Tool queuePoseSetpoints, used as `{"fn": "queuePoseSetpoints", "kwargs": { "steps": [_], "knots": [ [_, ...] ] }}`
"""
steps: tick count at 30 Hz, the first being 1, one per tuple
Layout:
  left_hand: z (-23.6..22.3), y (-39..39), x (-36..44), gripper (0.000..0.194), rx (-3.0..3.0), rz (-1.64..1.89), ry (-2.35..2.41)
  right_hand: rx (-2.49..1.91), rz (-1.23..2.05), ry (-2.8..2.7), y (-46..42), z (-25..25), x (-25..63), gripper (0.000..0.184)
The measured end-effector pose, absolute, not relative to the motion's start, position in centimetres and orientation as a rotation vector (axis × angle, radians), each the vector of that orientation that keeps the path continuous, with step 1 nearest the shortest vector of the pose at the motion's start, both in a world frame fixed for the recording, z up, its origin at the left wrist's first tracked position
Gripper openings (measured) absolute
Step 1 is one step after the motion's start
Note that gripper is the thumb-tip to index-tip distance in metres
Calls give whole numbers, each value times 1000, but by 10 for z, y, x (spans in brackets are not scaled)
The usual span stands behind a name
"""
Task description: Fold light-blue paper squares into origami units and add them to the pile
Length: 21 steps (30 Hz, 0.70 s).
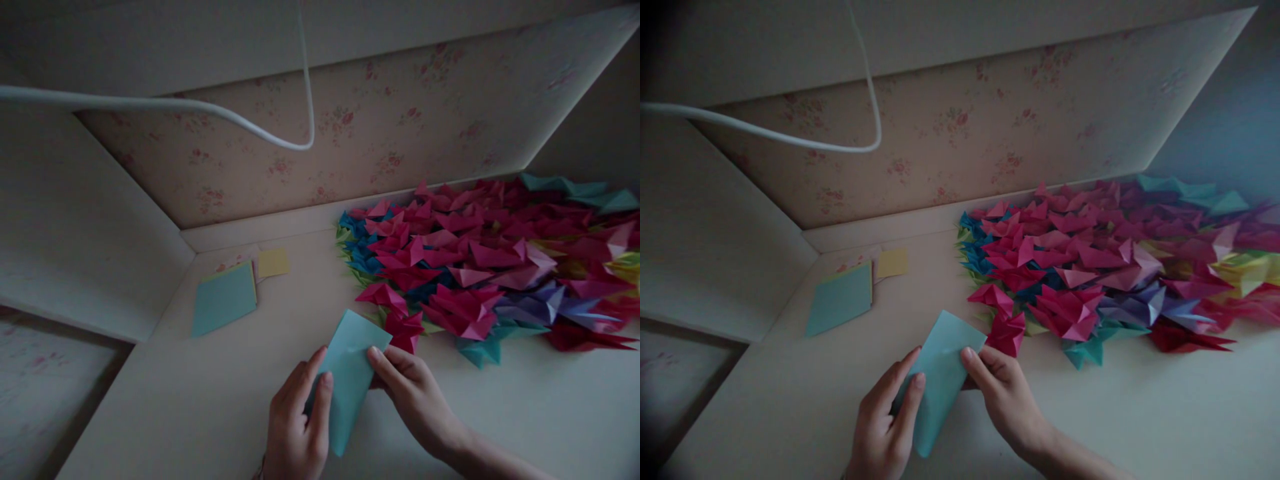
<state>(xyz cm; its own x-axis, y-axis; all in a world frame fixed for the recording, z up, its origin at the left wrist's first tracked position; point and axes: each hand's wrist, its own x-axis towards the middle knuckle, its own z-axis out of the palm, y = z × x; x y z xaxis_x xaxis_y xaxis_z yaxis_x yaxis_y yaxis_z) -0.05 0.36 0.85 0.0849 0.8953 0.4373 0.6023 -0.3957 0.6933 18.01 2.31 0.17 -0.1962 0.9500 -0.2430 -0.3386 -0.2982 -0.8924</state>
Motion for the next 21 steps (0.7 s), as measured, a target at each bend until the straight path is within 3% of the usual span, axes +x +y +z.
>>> {"fn": "queuePoseSetpoints", "kwargs": {
  "steps": [7,12,21],
  "knots": [
    [9,1,-1,31,2024,1196,1506,-1125,1622,-1039,23,0,180,48],
    [7,0,-1,31,2034,1223,1518,-955,1798,-1100,22,0,178,44],
    [8,0,0,31,1989,1225,1560,-975,1827,-1174,18,0,177,44]
  ]
}}
